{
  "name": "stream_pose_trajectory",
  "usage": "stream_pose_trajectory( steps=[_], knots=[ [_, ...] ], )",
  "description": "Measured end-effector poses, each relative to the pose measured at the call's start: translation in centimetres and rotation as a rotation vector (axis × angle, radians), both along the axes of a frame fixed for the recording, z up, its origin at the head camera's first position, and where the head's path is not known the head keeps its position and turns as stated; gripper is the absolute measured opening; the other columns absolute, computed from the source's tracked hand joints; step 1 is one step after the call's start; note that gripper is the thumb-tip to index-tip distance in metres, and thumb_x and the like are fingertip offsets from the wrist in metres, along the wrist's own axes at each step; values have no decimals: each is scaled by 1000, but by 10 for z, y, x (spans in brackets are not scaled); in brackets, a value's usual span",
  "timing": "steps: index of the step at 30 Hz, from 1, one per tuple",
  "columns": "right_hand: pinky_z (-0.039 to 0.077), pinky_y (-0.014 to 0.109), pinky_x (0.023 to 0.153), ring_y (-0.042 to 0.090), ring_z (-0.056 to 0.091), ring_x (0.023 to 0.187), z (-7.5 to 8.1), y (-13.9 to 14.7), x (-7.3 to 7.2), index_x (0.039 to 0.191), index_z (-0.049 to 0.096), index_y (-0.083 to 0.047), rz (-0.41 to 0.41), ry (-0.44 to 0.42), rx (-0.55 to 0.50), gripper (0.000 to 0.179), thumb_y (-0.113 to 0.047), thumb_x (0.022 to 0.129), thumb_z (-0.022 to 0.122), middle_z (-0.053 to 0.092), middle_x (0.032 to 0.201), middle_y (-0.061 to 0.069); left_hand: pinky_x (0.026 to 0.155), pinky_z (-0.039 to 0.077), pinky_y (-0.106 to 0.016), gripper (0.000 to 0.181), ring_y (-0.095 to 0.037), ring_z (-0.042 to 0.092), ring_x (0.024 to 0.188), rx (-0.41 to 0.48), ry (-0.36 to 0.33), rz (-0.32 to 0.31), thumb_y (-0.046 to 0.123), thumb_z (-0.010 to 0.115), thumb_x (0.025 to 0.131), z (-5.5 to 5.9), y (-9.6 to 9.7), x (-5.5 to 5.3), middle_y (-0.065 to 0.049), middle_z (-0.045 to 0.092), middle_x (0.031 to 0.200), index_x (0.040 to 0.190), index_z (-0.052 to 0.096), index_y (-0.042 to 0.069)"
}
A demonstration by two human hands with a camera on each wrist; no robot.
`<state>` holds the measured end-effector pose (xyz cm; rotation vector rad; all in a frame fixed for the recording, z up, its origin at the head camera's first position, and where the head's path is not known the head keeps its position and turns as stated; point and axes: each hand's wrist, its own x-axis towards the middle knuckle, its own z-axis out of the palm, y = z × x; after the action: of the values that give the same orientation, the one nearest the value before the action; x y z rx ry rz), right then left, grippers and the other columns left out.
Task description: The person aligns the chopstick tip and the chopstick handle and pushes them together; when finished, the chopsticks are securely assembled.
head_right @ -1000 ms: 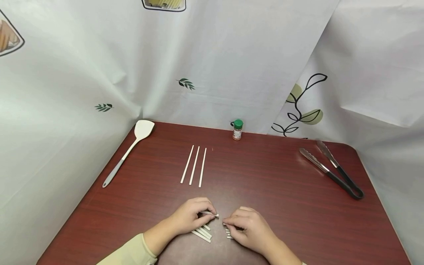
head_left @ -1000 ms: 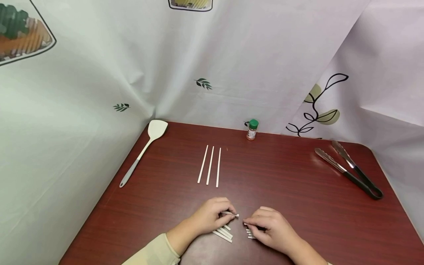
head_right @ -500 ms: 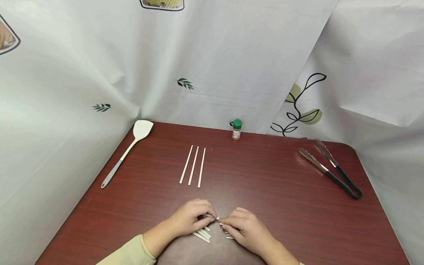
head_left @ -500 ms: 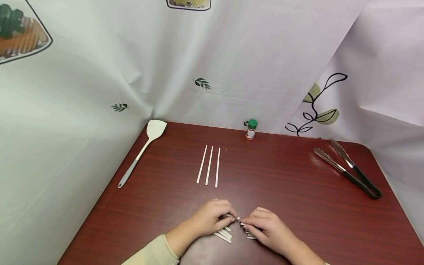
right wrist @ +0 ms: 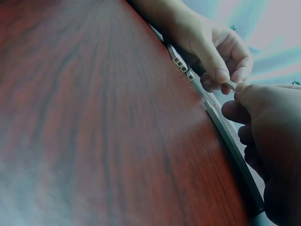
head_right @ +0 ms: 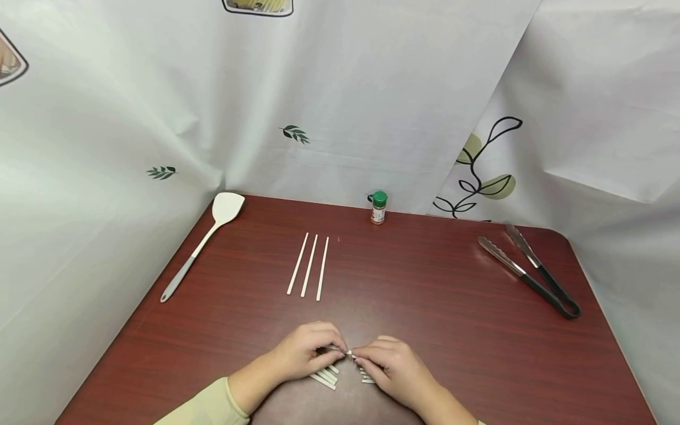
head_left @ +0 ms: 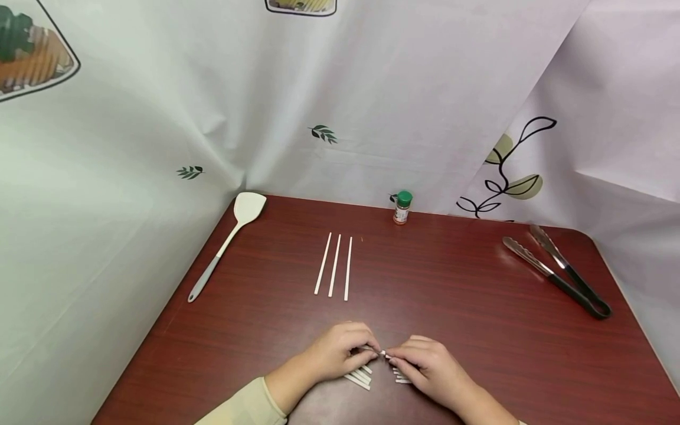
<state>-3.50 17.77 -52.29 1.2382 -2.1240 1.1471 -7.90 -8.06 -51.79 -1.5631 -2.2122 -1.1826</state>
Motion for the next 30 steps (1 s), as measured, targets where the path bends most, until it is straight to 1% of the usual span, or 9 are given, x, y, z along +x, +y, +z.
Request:
stream_pose_trajectory(
  steps=[3, 8, 13, 17, 22, 24, 30],
  knots=[
    [54, 18, 74, 5, 67, 81, 0, -1, 0, 112, 80, -8, 8, 6, -18, 15, -15, 106, 69, 77, 96, -3, 88, 51, -12, 6, 1, 66, 94, 10, -7, -16, 10, 76, 99, 0, 1, 0, 7, 73, 100, 103, 76, 13],
    [53, 18, 74, 6, 67, 81, -2, -1, -1, 111, 80, -8, 8, 19, -30, 16, -16, 107, 67, 77, 96, -2, 88, 51, -12, 4, 1, 66, 94, 24, -19, -38, 10, 76, 99, -1, 1, 1, 6, 73, 99, 103, 75, 12],
    [53, 19, 73, 5, 67, 79, -3, -1, -2, 108, 81, -9, -18, 25, -36, 16, -19, 106, 69, 77, 94, -3, 89, 51, -13, 4, 0, 67, 94, 31, -6, -39, 11, 75, 100, -2, 2, 0, 6, 73, 99, 103, 76, 12],
    [53, 19, 72, 6, 68, 79, -2, -1, -2, 105, 81, -9, -31, 24, -61, 14, -20, 104, 72, 77, 93, -3, 89, 51, -13, 7, -1, 67, 94, 33, 7, -38, 8, 77, 97, -2, 2, 0, 5, 73, 99, 103, 76, 12],
    [54, 20, 73, 12, 69, 78, 4, -5, -2, 101, 79, -5, 17, 18, -113, 5, -9, 97, 79, 77, 92, 3, 89, 51, -13, 5, -1, 67, 94, 28, 8, -34, 10, 76, 99, -2, 2, 0, 6, 73, 99, 103, 76, 12],
    [54, 20, 72, 14, 69, 77, 6, -6, -2, 98, 79, -4, 23, 16, -128, 4, -8, 98, 78, 77, 91, 4, 89, 51, -13, 5, 0, 67, 94, 27, 7, -31, 10, 76, 99, -2, 3, 0, 6, 73, 98, 103, 76, 13],
    [54, 19, 71, 14, 70, 75, 11, -8, 0, 92, 77, -6, 22, 16, -153, 17, -14, 104, 70, 76, 87, 4, 89, 51, -13, 7, 0, 67, 94, 28, -4, -29, 8, 78, 97, -2, 3, 0, 7, 73, 98, 102, 76, 13]
  ],
)
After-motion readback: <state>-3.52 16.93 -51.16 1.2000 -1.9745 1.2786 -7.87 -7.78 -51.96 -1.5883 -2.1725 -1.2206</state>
